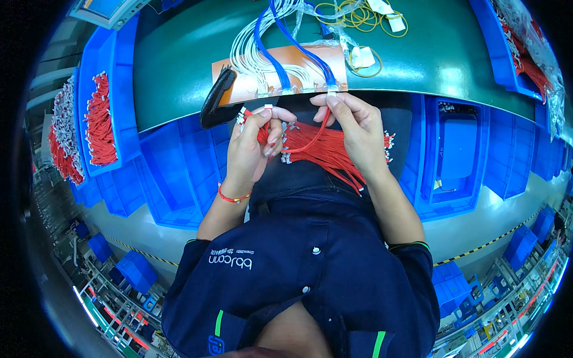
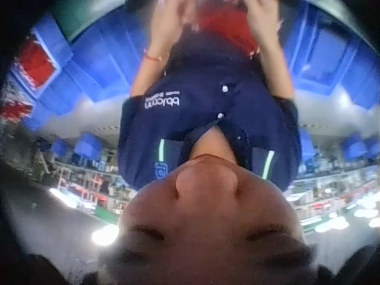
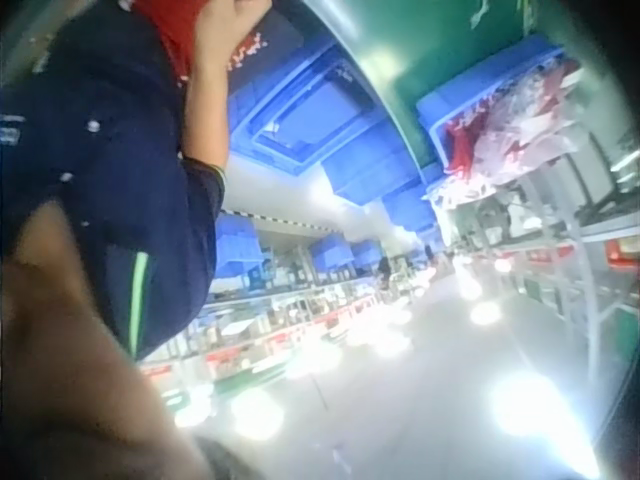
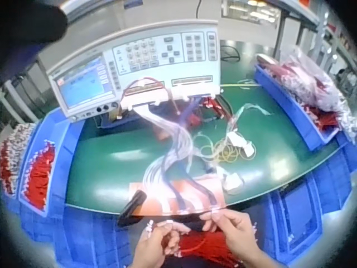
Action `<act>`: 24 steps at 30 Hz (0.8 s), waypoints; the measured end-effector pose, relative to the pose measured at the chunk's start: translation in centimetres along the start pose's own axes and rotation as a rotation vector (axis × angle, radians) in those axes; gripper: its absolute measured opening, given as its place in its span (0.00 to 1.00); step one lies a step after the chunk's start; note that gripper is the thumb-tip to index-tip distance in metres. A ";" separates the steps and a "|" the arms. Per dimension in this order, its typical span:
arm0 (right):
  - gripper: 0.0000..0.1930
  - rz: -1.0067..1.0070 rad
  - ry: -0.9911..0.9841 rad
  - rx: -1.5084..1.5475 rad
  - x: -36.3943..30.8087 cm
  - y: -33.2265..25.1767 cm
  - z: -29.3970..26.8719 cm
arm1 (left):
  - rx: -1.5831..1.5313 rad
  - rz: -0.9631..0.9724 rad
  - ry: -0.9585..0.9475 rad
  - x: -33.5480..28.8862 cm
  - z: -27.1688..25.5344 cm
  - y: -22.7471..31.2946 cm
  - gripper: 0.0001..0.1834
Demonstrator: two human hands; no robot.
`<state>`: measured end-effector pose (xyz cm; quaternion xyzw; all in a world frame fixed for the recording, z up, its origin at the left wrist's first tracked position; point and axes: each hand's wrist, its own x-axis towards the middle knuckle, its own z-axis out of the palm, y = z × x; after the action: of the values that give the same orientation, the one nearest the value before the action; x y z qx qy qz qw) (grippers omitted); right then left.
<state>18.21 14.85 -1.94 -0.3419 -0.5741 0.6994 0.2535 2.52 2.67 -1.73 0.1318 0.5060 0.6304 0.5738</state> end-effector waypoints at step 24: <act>0.18 0.168 -0.026 0.388 0.3 0.0 0.0 | -0.030 0.049 0.061 0.5 0.1 0.7 0.20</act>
<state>17.99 15.07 -1.98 -0.3245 -0.4013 0.8199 0.2479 2.06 3.23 -1.33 0.1164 0.5104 0.6555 0.5443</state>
